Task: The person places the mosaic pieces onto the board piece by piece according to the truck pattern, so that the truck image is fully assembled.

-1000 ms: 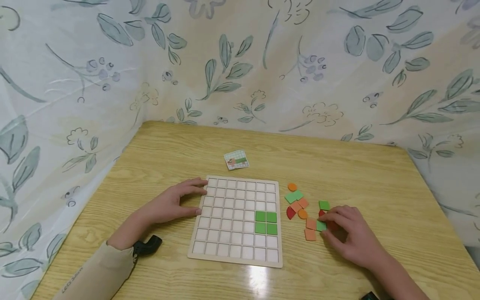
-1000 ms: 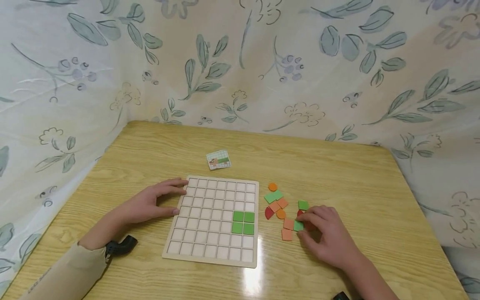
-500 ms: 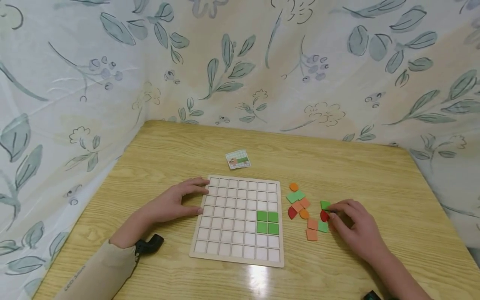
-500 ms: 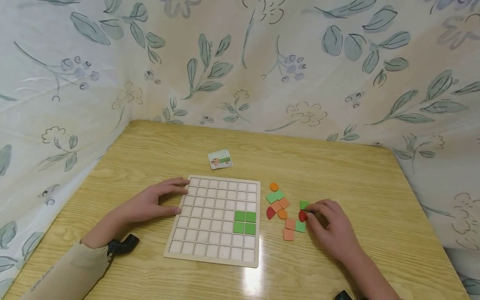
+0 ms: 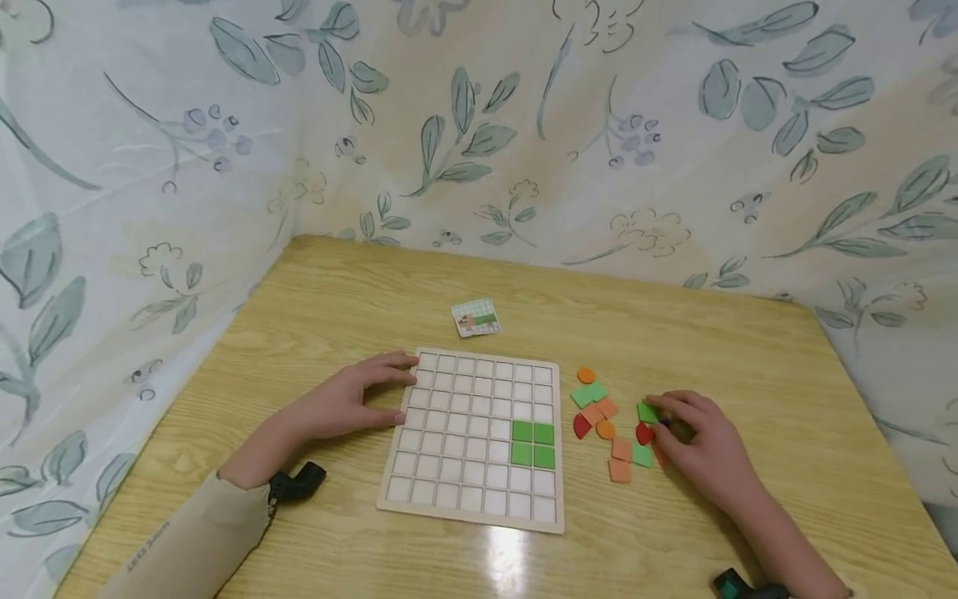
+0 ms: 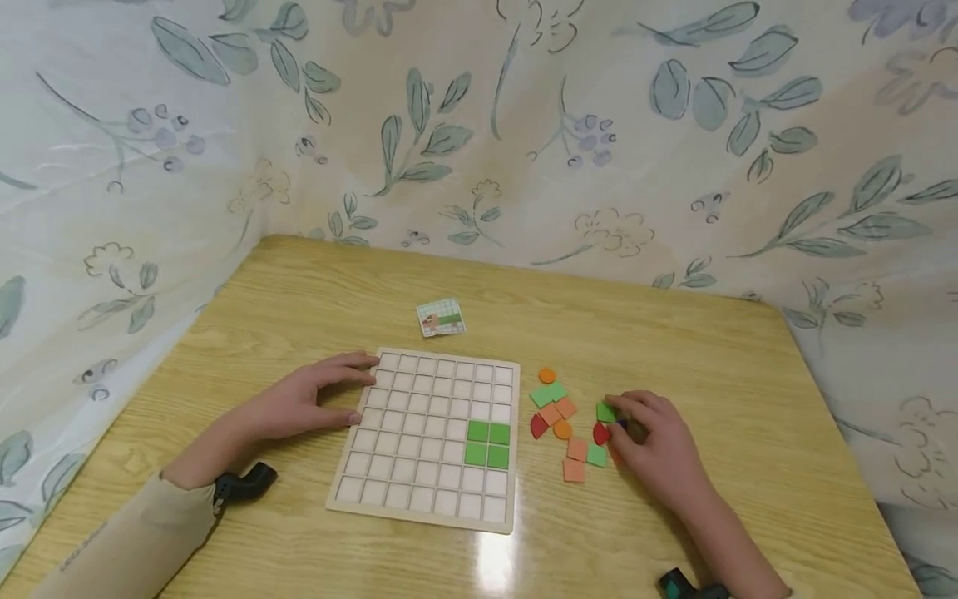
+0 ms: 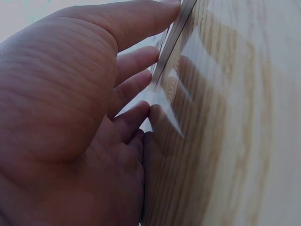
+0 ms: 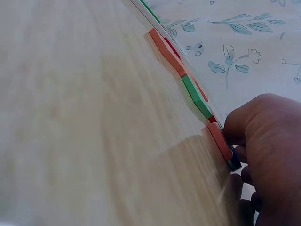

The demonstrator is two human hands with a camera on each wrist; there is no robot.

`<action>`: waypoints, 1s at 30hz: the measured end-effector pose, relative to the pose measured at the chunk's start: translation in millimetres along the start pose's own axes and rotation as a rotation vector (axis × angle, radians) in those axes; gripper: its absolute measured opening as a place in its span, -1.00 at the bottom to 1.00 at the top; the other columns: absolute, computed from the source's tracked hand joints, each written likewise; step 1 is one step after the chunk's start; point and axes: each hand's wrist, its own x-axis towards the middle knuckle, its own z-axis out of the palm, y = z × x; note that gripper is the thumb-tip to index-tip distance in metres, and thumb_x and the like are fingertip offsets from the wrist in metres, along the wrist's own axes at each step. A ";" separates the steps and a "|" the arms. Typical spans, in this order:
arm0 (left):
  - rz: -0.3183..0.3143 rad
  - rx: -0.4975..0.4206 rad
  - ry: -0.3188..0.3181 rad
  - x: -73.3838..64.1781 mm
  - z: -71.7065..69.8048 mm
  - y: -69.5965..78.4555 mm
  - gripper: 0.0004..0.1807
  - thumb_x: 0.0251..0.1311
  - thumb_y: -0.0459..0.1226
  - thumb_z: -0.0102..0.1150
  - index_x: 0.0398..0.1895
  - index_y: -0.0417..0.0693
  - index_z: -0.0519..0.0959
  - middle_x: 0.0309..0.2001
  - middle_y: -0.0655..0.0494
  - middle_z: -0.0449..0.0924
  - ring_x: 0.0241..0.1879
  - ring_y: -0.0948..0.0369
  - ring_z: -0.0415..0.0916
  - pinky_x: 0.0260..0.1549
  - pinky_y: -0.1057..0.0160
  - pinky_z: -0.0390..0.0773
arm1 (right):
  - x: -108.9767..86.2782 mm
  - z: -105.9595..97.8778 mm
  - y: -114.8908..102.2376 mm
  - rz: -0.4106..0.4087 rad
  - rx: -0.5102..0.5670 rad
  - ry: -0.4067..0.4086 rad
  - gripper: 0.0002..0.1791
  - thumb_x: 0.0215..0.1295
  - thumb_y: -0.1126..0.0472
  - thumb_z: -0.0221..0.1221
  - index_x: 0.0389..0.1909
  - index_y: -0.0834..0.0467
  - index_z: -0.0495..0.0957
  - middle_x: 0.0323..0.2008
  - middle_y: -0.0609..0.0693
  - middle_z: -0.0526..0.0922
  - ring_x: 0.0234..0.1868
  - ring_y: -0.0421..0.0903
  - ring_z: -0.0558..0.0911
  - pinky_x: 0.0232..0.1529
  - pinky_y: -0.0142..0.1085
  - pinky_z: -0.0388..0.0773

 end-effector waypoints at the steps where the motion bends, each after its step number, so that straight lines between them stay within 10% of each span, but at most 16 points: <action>1: 0.005 0.000 0.001 0.2 -0.4 0.1 -0.39 0.34 -0.07 0.57 0.43 0.05 0.65 0.65 0.13 0.31 0.69 -0.06 0.08 0.57 -0.29 0.16 | 1.0 0.6 0.6 -0.013 0.002 0.001 -0.59 0.34 0.39 0.46 0.18 0.11 0.79 0.06 -0.01 0.72 0.03 -0.14 0.55 0.00 -0.54 0.39; 20: -0.017 -0.027 -0.016 3.8 1.8 1.1 -0.38 0.35 -0.07 0.56 0.44 0.08 0.64 0.66 0.19 0.29 0.71 0.01 0.05 0.59 -0.24 0.13 | -0.4 0.5 3.7 -0.019 0.057 0.069 -0.67 0.26 0.44 0.50 0.03 0.18 0.79 -0.05 -0.04 0.69 -0.19 -0.26 0.57 -0.19 -0.62 0.47; 30: -0.025 -0.013 -0.014 -0.4 -2.3 -1.3 -0.38 0.34 -0.06 0.57 0.44 0.09 0.64 0.66 0.22 0.28 0.71 0.03 0.05 0.59 -0.22 0.15 | 16.2 27.6 -31.4 -0.360 0.095 0.290 -0.72 0.36 0.19 0.33 -0.04 0.26 0.81 -0.10 0.14 0.70 -0.20 -0.04 0.56 -0.31 -0.43 0.50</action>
